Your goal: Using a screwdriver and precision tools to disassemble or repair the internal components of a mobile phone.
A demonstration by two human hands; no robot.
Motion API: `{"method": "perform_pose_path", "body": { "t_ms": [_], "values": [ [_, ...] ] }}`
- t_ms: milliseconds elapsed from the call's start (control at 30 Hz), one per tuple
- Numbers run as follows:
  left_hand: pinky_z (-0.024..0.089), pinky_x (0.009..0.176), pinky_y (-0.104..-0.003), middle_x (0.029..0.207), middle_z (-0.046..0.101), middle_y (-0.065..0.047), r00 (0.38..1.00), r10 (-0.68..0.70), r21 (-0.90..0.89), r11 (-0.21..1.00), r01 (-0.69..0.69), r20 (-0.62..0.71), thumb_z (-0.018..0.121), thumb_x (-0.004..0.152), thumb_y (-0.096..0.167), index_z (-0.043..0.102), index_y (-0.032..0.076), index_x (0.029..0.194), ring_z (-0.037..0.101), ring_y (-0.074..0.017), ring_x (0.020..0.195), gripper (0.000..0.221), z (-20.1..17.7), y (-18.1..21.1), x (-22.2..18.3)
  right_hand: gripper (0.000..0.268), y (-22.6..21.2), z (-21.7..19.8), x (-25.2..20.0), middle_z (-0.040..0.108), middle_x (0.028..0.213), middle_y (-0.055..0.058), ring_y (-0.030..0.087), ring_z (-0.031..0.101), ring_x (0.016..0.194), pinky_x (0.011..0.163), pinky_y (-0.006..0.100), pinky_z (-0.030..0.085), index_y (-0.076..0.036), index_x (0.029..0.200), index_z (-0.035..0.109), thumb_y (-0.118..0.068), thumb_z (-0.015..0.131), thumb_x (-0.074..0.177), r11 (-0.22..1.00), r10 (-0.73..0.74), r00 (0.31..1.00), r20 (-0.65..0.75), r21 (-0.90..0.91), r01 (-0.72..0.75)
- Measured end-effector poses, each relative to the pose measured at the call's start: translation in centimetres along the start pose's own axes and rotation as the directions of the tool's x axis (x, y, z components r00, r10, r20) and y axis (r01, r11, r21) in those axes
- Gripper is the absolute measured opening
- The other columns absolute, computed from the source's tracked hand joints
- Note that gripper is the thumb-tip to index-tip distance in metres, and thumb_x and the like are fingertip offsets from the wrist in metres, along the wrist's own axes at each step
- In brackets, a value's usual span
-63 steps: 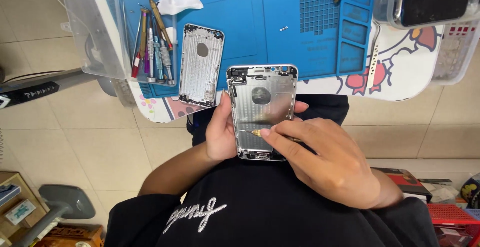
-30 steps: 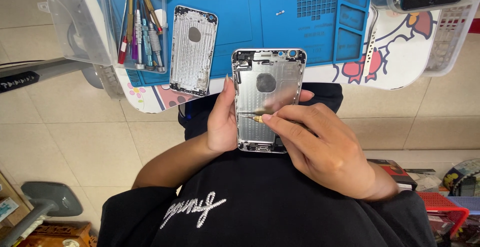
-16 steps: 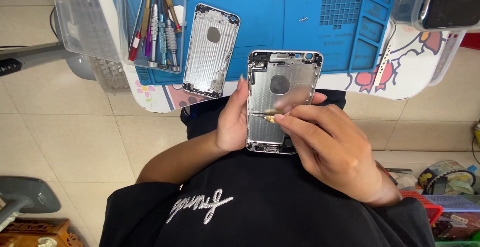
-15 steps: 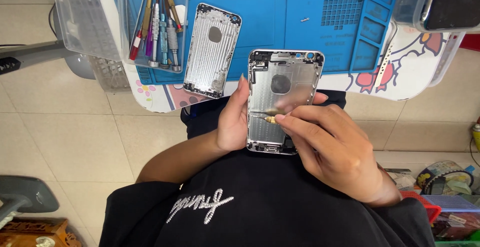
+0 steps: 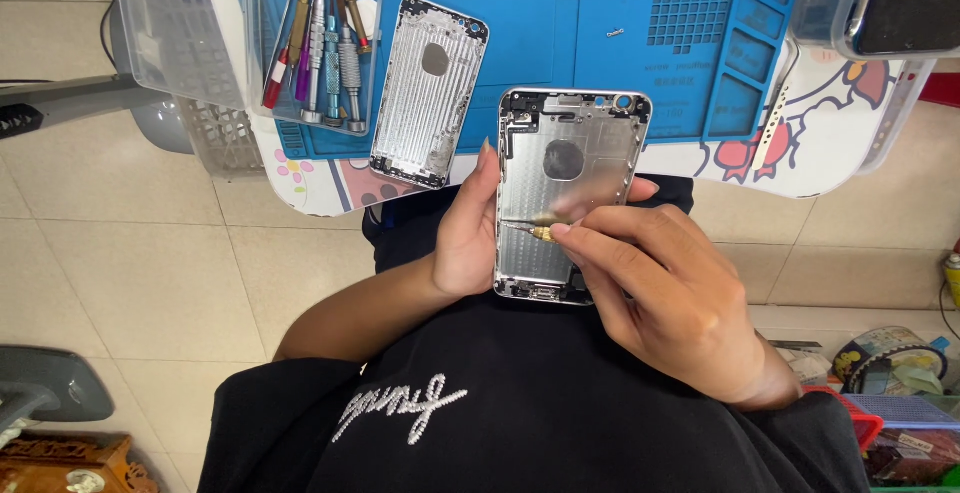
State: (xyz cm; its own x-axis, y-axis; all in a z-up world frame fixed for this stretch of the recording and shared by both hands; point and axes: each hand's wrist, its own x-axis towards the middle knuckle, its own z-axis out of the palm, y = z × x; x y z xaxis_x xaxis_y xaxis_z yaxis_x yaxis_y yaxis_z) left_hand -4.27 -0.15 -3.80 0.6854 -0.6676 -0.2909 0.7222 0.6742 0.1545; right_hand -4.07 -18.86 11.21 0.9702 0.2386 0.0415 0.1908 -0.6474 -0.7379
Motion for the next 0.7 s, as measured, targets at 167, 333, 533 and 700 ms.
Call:
{"method": "perform_pose_path", "body": {
  "t_ms": [167, 333, 533, 700],
  "values": [
    [0.051, 0.112, -0.036, 0.135, 0.065, -0.011, 0.999, -0.002, 0.030, 1.000, 0.004, -0.054, 0.027, 0.121, 0.045, 0.052, 0.005, 0.148, 0.063, -0.0181, 0.124, 0.054, 0.7, -0.4, -0.4, 0.036, 0.1, -0.1, -1.3, 0.068, 0.101, 0.004, 0.020, 0.064, 0.084, 0.073, 0.032, 0.050, -0.007, 0.117, 0.071, 0.004, 0.081, 0.085, 1.000, -0.002, 0.999, -0.033, 0.014, 0.002],
    [0.050, 0.111, -0.036, 0.135, 0.065, -0.010, 0.991, -0.016, 0.047, 0.999, 0.022, -0.130, 0.028, 0.117, 0.044, 0.052, 0.005, 0.145, 0.063, -0.0185, 0.125, 0.054, 1.3, -1.0, -1.0, 0.035, 0.0, -0.3, -2.4, 0.067, 0.102, 0.004, 0.020, 0.064, 0.085, 0.073, 0.033, 0.051, -0.008, 0.117, 0.071, 0.003, 0.082, 0.086, 1.000, -0.016, 0.998, -0.055, 0.018, 0.018],
    [0.051, 0.111, -0.036, 0.135, 0.066, -0.011, 0.997, 0.020, 0.041, 0.999, -0.017, -0.071, 0.028, 0.120, 0.044, 0.053, 0.005, 0.147, 0.064, -0.0193, 0.124, 0.054, 1.1, -1.5, -1.4, 0.034, 0.0, -0.1, -3.4, 0.067, 0.102, 0.004, 0.020, 0.065, 0.085, 0.073, 0.033, 0.051, -0.009, 0.117, 0.072, 0.002, 0.082, 0.087, 1.000, -0.024, 0.997, -0.072, 0.018, 0.025],
    [0.051, 0.111, -0.036, 0.136, 0.065, -0.011, 0.998, 0.002, 0.045, 0.999, 0.002, -0.069, 0.027, 0.119, 0.044, 0.053, 0.005, 0.147, 0.064, -0.0193, 0.124, 0.054, 1.2, -1.4, -1.3, 0.034, -0.1, 0.1, -3.7, 0.068, 0.103, 0.005, 0.021, 0.065, 0.084, 0.073, 0.033, 0.052, -0.008, 0.117, 0.072, 0.003, 0.081, 0.086, 1.000, -0.012, 0.997, -0.078, -0.004, 0.012]
  ]
}}
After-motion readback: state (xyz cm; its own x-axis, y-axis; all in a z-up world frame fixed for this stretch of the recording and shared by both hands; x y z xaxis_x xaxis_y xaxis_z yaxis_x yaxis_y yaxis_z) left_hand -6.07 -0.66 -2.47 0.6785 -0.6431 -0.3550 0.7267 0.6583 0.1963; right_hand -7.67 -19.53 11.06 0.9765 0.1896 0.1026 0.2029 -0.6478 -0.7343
